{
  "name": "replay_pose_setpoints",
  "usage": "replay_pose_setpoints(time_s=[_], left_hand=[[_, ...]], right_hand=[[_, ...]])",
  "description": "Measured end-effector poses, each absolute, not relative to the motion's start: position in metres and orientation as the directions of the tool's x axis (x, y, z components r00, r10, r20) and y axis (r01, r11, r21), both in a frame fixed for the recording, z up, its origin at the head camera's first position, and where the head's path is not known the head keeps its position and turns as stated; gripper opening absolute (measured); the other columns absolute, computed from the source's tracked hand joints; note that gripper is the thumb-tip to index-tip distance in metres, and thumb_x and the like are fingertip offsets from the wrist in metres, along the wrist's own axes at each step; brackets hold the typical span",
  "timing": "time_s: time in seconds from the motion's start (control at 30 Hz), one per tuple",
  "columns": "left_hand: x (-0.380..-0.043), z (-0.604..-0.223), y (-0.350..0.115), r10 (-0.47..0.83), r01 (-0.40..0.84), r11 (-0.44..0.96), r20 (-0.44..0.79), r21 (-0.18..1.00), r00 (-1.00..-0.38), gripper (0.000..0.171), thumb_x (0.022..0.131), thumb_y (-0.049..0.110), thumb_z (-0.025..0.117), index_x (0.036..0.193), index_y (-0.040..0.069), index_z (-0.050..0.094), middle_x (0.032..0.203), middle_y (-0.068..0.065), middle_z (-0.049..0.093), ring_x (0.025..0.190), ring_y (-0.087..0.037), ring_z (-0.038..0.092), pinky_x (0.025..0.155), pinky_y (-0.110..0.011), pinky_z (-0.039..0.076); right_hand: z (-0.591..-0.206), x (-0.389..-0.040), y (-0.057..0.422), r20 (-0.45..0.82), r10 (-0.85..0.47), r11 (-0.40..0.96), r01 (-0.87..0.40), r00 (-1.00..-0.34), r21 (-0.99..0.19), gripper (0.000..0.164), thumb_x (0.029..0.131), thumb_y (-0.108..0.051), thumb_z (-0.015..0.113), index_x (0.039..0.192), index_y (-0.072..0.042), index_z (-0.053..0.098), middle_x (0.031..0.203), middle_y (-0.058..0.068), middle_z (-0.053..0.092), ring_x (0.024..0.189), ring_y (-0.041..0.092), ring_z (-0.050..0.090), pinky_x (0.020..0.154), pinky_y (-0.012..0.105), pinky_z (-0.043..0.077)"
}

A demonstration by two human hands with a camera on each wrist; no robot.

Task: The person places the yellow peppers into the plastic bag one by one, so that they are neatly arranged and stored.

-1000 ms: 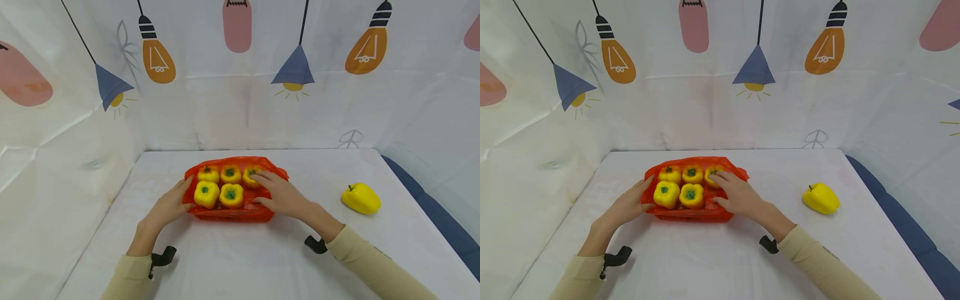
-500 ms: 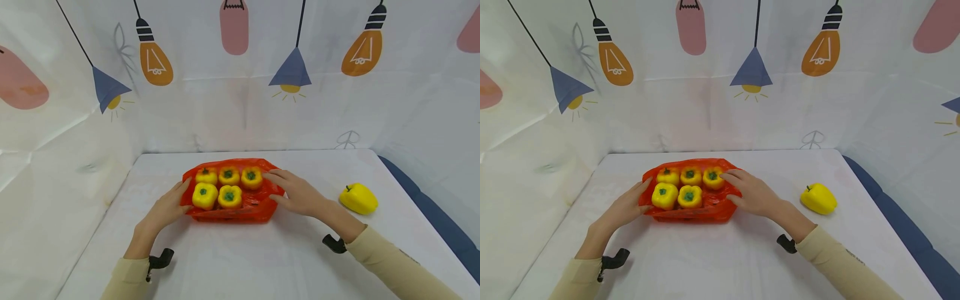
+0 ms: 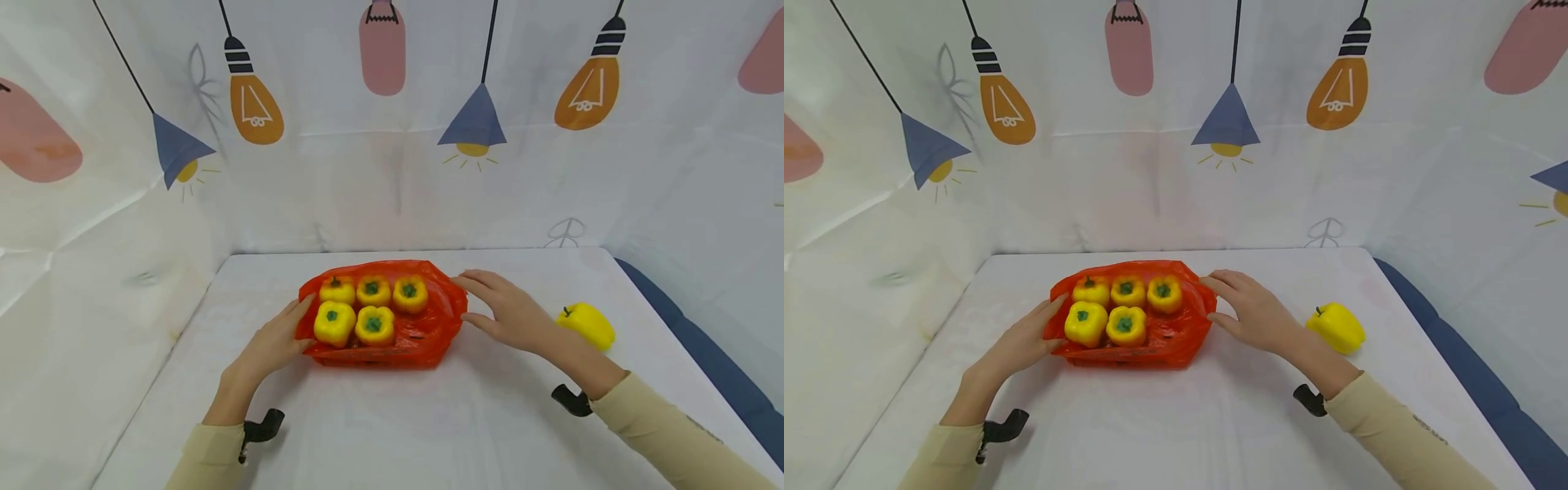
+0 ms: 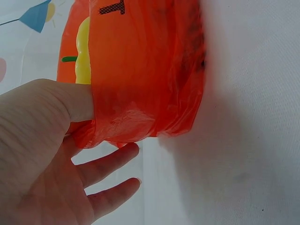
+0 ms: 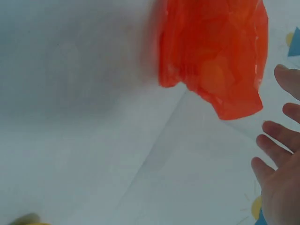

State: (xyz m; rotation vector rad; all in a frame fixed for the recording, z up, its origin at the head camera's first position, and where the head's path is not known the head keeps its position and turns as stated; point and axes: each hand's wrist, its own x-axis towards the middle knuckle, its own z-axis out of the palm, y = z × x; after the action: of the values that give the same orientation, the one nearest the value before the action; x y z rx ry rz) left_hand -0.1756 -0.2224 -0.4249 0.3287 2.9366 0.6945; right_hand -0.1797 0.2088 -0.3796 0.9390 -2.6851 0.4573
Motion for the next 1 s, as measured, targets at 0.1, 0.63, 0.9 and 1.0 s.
replay_pose_setpoints(time_s=[0.1,0.63,0.9,1.0], left_hand=[[-0.176,-0.426,-0.222,0.232,0.180,0.873,-0.060,0.453,-0.971,0.083,0.091,0.023,0.070,0.159,0.014,0.022,0.162,-0.020,0.027,0.145,-0.042,0.034,0.110,-0.065,0.037],[-0.175,-0.427,-0.222,0.238,0.188,0.869,-0.053,0.458,-0.970,0.083,0.092,0.022,0.069,0.159,0.013,0.022,0.162,-0.020,0.028,0.145,-0.042,0.035,0.110,-0.065,0.038],[-0.176,-0.425,-0.223,0.228,0.173,0.873,-0.068,0.457,-0.971,0.083,0.092,0.022,0.069,0.159,0.013,0.022,0.162,-0.021,0.026,0.146,-0.043,0.033,0.110,-0.064,0.038],[-0.176,-0.426,-0.224,0.228,0.175,0.873,-0.064,0.455,-0.972,0.084,0.092,0.023,0.069,0.159,0.013,0.022,0.162,-0.021,0.027,0.145,-0.043,0.034,0.110,-0.064,0.038]], right_hand=[[-0.379,-0.180,0.215,0.305,-0.547,0.761,-0.615,-0.780,-0.207,0.065,0.088,-0.032,0.075,0.146,-0.022,0.049,0.146,0.006,0.051,0.135,0.028,0.048,0.102,0.050,0.052],[-0.379,-0.187,0.257,0.107,-0.414,0.873,-0.428,-0.904,-0.236,0.073,0.089,-0.040,0.072,0.152,-0.022,0.040,0.154,0.012,0.042,0.141,0.036,0.039,0.106,0.060,0.045],[-0.374,-0.187,0.280,0.024,-0.353,0.910,-0.349,-0.935,-0.223,0.075,0.090,-0.041,0.070,0.154,-0.021,0.037,0.157,0.017,0.036,0.142,0.041,0.036,0.105,0.066,0.042],[-0.376,-0.188,0.291,0.009,-0.332,0.919,-0.325,-0.943,-0.223,0.075,0.090,-0.042,0.069,0.154,-0.020,0.036,0.158,0.018,0.034,0.142,0.043,0.035,0.106,0.068,0.040]])
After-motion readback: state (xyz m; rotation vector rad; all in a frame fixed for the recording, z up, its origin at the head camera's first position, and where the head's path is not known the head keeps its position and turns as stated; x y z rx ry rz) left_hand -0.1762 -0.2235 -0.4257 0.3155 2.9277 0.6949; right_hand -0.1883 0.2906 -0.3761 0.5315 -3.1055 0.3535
